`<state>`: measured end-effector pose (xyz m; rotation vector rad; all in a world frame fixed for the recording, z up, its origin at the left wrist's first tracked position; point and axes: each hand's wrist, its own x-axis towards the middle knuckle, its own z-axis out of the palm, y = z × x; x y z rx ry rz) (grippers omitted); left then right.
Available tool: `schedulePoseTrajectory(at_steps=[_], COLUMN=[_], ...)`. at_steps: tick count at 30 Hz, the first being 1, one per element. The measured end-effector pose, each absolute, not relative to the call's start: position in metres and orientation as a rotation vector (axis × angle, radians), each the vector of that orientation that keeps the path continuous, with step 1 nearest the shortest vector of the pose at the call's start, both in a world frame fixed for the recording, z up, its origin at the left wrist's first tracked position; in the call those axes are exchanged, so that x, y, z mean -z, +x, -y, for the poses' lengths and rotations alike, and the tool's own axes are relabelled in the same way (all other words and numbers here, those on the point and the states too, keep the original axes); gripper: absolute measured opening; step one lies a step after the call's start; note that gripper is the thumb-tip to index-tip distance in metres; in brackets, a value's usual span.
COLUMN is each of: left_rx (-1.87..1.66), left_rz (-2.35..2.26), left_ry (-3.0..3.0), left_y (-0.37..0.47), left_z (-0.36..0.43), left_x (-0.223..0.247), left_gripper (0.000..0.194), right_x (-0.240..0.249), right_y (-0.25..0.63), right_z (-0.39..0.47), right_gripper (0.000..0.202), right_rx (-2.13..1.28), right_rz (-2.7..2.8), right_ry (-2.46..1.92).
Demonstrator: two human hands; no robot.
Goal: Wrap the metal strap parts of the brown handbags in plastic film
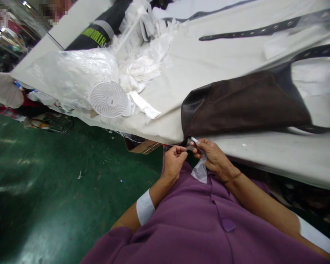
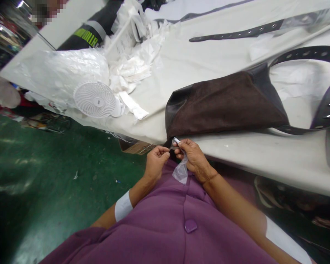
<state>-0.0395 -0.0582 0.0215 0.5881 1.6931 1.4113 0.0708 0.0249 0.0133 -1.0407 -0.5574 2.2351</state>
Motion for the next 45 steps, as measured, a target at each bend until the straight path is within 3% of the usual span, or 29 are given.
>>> schedulePoseTrajectory(at_steps=[9, 14, 24, 28, 37, 45], left_rx=[-1.346, -1.394, -1.367, -1.244, -0.729, -0.674], left_rz=[-1.613, -1.667, -2.061, -2.012, -1.630, -1.589], left_ry=[0.560, 0.964, 1.815, 2.107, 2.678, 2.746], left_y=[-0.040, -0.044, -0.077, -0.102, -0.117, -0.111], left_z=[0.063, 0.069, 0.069, 0.047, 0.012, 0.008], left_x=[-0.024, -0.027, -0.026, -0.038, -0.071, -0.074], left_gripper=[0.015, 0.042, 0.026, 0.018, 0.023, 0.013], right_x=[-0.012, -0.012, -0.018, -0.021, -0.022, -0.020], right_y=[0.068, 0.069, 0.071, 0.072, 0.072, 0.072], right_z=[-0.023, -0.025, -0.027, -0.027, -0.028, -0.027], right_gripper=[0.023, 0.024, 0.022, 0.021, 0.024, 0.025], right_rx=[-2.193, -2.254, -2.281, -2.285, -2.285, -2.279], right_rz=[0.566, 0.480, 0.462, 0.473, 0.489, 0.506], right_ry=[-1.006, -0.943, -0.929, -0.940, -0.932, -0.943])
